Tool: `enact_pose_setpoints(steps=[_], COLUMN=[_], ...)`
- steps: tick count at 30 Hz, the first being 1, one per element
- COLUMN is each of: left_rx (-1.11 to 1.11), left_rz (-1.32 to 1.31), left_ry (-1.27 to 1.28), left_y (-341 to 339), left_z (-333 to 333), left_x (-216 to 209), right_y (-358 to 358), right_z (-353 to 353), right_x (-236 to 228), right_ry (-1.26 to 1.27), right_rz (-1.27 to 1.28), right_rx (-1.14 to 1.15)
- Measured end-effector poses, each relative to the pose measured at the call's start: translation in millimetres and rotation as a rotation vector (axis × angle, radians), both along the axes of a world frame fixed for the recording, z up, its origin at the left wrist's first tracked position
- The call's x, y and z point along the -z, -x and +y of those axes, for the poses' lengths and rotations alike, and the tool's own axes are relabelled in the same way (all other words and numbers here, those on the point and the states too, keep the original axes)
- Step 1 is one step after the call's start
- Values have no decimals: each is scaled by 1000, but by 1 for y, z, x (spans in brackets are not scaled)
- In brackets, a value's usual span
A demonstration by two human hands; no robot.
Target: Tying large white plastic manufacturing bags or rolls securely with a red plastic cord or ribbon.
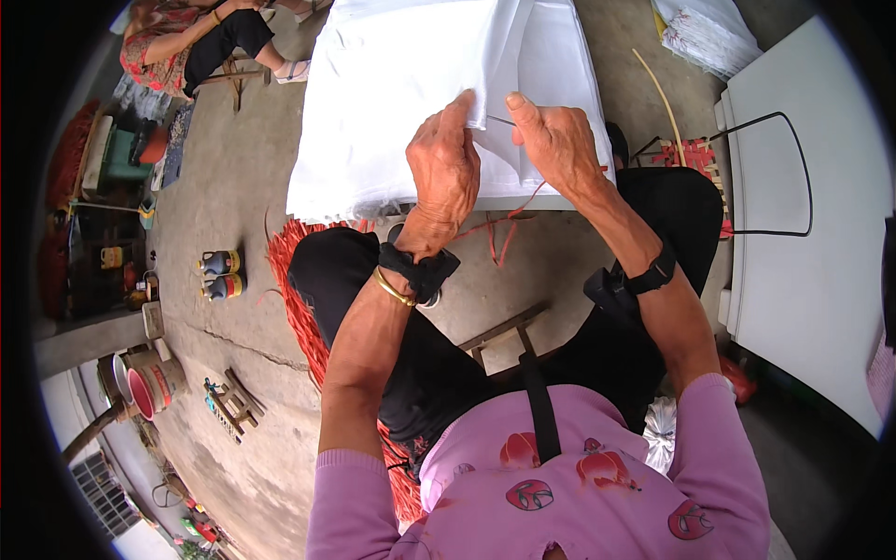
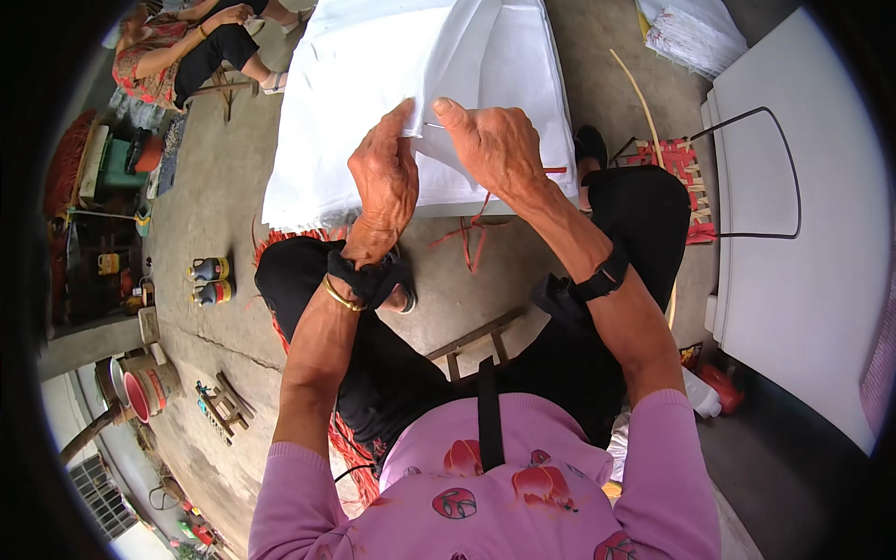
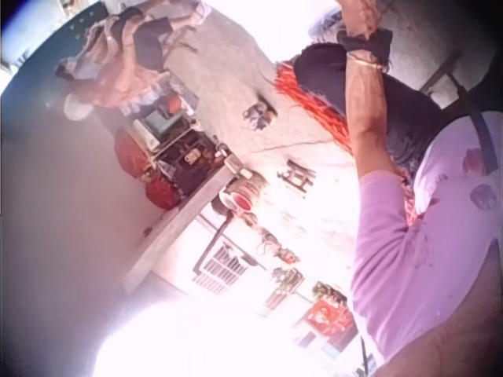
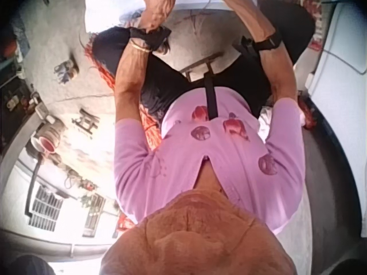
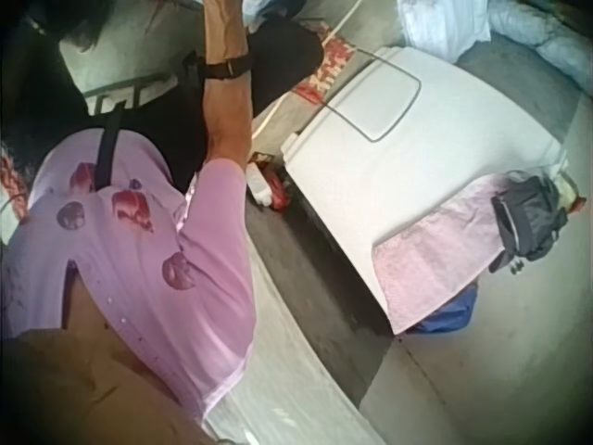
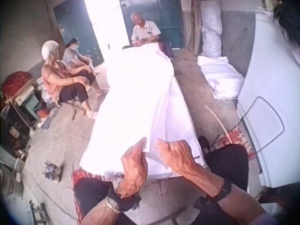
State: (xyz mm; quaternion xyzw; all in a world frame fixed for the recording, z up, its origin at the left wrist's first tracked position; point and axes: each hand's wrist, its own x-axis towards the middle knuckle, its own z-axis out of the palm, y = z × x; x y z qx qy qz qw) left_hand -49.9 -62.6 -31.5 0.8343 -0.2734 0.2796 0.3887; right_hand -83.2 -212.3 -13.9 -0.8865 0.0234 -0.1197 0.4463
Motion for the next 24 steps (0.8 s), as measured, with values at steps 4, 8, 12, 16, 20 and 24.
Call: enact_pose_setpoints(steps=[4, 8, 12, 16, 20, 24], left_rx=[26, 83, 168, 177, -69, -150], left_rz=[-54, -27, 90, 13, -48, -18], left_ry=[-49, -52, -79, 58, -362, -343], left_y=[-3, 1, 15, 24, 8, 6], left_z=[2, 0, -10, -8, 22, 34], left_x=[2, 3, 6, -21, -14, -16], right_y=[2, -5, -7, -10, -4, 0], right_z=[-1, 0, 7, -12, -19, -26], right_x=[2, 9, 6, 2, -4, 0], right_ry=[29, 272, -33, -227, -105, 373], right_rz=[-54, -334, -174, -99, -93, -211], right_rx=[3, -2, -44, -1, -60, -112])
